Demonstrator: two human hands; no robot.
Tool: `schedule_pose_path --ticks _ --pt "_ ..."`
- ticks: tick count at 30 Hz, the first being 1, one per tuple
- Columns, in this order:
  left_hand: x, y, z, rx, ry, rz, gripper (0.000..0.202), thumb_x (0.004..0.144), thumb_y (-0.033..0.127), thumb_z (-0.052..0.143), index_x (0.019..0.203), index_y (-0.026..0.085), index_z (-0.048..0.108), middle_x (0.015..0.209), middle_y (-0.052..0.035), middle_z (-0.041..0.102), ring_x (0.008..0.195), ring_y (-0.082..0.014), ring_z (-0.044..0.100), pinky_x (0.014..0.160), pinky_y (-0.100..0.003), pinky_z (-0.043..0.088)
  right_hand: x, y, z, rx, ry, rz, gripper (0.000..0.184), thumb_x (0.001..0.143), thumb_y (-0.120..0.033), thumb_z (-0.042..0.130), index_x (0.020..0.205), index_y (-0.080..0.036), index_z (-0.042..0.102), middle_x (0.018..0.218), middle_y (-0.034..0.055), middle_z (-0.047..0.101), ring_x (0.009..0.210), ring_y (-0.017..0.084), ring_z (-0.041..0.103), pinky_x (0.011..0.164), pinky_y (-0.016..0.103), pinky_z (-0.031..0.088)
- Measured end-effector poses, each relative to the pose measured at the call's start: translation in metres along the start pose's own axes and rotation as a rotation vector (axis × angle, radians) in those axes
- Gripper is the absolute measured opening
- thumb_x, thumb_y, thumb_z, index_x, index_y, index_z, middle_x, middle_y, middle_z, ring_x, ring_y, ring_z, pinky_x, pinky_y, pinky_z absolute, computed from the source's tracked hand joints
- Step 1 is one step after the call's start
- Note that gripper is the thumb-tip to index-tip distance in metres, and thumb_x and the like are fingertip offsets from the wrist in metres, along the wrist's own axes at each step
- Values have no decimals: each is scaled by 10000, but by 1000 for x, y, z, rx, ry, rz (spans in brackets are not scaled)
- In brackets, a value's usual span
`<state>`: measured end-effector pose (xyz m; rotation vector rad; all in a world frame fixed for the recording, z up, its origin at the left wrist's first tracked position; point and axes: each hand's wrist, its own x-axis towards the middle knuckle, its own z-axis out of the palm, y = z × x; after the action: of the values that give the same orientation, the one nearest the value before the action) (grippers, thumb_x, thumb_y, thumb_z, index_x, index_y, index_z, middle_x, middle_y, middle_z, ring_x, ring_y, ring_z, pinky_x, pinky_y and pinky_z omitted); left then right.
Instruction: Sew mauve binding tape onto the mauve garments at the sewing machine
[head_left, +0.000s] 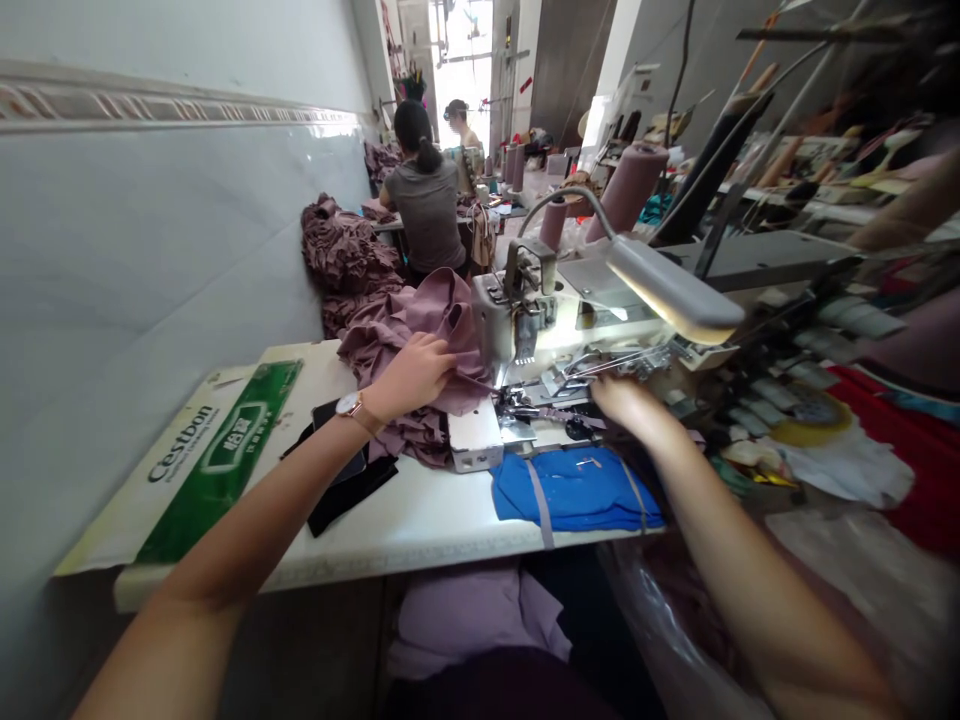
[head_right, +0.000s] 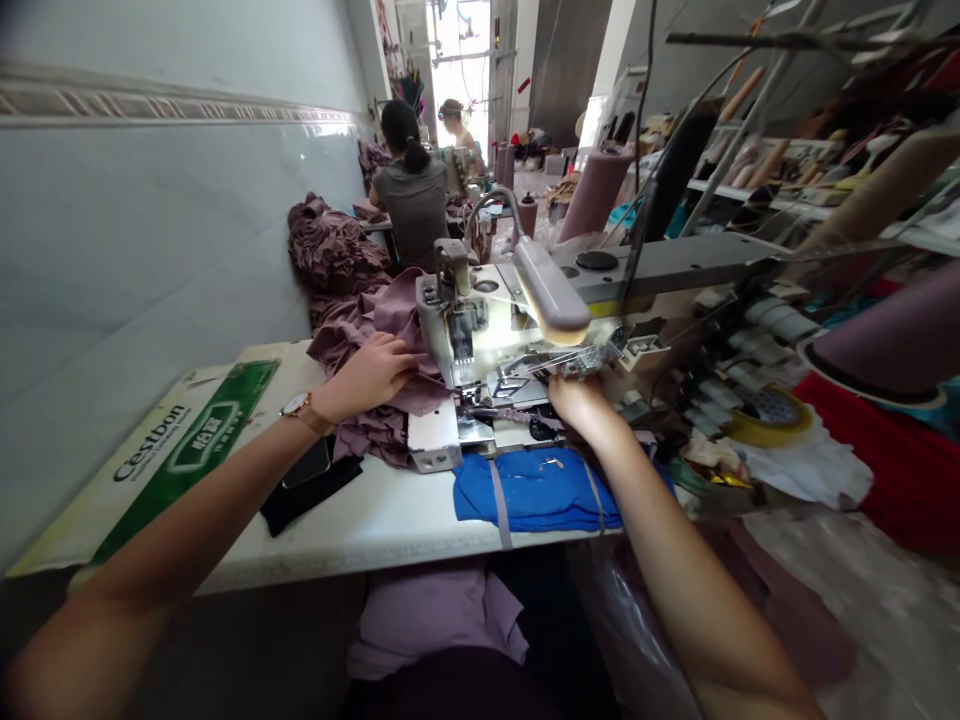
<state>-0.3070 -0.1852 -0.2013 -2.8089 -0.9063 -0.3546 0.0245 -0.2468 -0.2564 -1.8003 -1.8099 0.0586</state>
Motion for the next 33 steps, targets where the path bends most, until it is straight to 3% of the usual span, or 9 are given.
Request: schedule_pose_path --ticks 4,6,11,17,22,24,26,29,33 --pt "-17 12 -18 -150 -13 -5 296 922 222 433 804 158 696 921 -118 609 930 -238 531 851 -369 422 -47 -17 -28 46 54 31 190 905 -211 523 953 -136 691 1044 176 701 1058 329 640 946 476 483" --pt "-29 24 -31 -397 -144 -104 259 912 260 464 796 157 671 861 -82 617 839 -199 550 769 -313 430 -78 -32 -31 275 113 95 231 923 -280 504 1043 -182 675 1112 127 699 1055 289 647 953 445 487" --pt "-47 74 -46 -1343 -811 -537 249 825 399 618 773 156 601 569 44 461 476 -84 385 483 -214 312 -133 -83 9 1234 -444 354 358 849 -488 656 1006 -167 667 973 121 741 892 251 699 873 413 532" --pt "-58 110 -50 -1923 -595 -675 278 739 359 739 868 126 660 814 -57 662 735 -152 615 710 -254 479 -144 -128 61 2008 -766 577 589 850 -667 544 1134 -163 656 1152 134 709 1148 286 624 1032 449 443" --pt "-89 67 -68 -1674 -488 -731 275 810 396 660 918 145 691 871 -75 696 747 -181 638 692 -265 489 -149 -124 54 2034 -700 687 411 751 -373 761 1110 -194 673 1083 74 736 1016 245 676 974 381 481" --pt "-99 51 -61 -1301 -430 -748 256 830 396 611 858 154 690 829 -68 686 735 -202 634 664 -282 493 -152 -119 53 1950 -669 586 415 727 -290 786 1112 -192 665 1049 65 730 951 224 677 923 356 493" --pt "-102 48 -42 -802 -218 -690 208 839 331 575 842 154 682 833 -79 678 785 -235 637 709 -329 509 -157 -114 60 1793 -656 496 320 746 -279 783 1029 -175 677 915 40 716 833 187 660 826 307 499" --pt "-91 68 -6 -330 69 -284 237 880 176 479 1008 137 674 1067 -141 675 1045 -269 608 942 -429 478 -163 -113 75 1585 -530 481 188 781 -305 764 861 -168 662 764 -13 640 708 129 581 700 233 457" --pt "-62 103 26 -278 33 205 382 922 109 398 1263 100 571 1268 -157 618 1208 -235 545 1065 -401 434 -164 -111 69 1560 -389 574 269 768 -365 763 892 -184 608 779 -7 624 714 142 571 685 247 453"
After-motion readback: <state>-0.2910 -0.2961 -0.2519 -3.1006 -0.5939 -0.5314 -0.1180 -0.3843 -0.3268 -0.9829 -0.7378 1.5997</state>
